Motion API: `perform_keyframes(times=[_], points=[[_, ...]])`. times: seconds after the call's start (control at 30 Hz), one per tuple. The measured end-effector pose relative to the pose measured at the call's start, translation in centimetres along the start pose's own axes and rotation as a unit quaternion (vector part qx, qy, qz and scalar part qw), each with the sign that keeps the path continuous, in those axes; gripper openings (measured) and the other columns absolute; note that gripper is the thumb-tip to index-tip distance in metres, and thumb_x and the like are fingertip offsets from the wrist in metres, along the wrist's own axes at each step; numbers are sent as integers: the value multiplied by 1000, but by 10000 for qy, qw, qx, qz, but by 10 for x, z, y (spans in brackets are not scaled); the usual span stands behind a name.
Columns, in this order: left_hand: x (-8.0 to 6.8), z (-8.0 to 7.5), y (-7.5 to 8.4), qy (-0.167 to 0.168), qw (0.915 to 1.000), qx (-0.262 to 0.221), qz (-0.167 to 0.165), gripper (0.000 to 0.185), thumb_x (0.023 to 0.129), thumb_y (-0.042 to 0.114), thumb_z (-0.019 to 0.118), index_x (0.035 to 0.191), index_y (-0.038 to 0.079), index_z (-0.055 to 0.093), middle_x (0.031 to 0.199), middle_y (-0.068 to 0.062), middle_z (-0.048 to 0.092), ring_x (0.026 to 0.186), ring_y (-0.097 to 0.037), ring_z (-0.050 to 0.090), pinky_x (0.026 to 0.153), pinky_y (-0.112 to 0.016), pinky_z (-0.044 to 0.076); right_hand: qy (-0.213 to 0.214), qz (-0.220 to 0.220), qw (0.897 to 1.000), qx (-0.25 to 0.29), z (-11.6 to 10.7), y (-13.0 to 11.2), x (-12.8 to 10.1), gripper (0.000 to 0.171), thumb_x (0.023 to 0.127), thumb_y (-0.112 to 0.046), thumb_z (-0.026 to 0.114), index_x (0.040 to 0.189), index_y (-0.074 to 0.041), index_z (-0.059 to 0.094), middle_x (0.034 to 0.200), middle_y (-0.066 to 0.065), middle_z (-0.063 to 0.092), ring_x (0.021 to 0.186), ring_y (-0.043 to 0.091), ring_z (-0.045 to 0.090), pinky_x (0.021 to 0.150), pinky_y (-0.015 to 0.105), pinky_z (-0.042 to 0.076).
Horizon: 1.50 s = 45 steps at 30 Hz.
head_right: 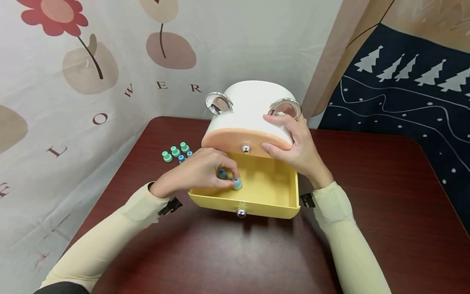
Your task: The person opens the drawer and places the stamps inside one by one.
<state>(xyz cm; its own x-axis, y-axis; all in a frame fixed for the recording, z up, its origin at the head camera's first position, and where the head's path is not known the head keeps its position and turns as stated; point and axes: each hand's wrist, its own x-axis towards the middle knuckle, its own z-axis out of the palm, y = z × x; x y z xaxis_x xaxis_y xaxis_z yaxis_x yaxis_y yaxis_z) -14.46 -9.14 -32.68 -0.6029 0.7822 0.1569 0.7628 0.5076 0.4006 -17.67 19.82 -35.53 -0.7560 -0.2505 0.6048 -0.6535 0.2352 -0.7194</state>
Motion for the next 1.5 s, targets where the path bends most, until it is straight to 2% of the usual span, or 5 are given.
perform_keyframes(times=[0.2,0.63,1.03,1.27,1.5], points=[[1,3,0,23,10000,5,34,14,90,25,90,86,27,78,77,18,66,71,-2,58,65,-26,45,68,-18,10000,8,-1,2,-1,64,78,-3,89,139,-9,73,140,-2,58,128,20,45,99,31,40],[-16,4,-7,969,9818,-1631,-5,15,93,11,88,105,7,79,98,4,79,92,-18,75,79,-44,56,23,-117,9999,85,0,2,1,64,78,-4,89,140,-7,73,142,-1,58,130,20,46,101,30,42],[-58,17,-22,3137,9259,-2019,592,35,89,-3,84,121,6,77,126,-10,76,120,-28,69,105,-39,52,27,-105,9999,95,1,3,1,64,78,-4,90,140,-9,73,144,3,57,130,21,47,100,30,44],[-78,23,-31,3603,9020,-2374,117,44,91,-8,77,134,-1,70,133,-13,71,113,-31,67,92,-39,56,10,-136,9998,129,1,3,2,65,77,-2,90,139,-8,73,146,6,56,133,22,46,103,30,42],[-92,27,-52,3618,8983,-2107,-1333,37,97,-4,74,133,5,71,112,-9,72,95,-23,65,78,-25,52,-18,-153,9998,100,0,5,2,66,77,-1,90,140,-11,73,144,6,56,132,22,47,102,31,43]])
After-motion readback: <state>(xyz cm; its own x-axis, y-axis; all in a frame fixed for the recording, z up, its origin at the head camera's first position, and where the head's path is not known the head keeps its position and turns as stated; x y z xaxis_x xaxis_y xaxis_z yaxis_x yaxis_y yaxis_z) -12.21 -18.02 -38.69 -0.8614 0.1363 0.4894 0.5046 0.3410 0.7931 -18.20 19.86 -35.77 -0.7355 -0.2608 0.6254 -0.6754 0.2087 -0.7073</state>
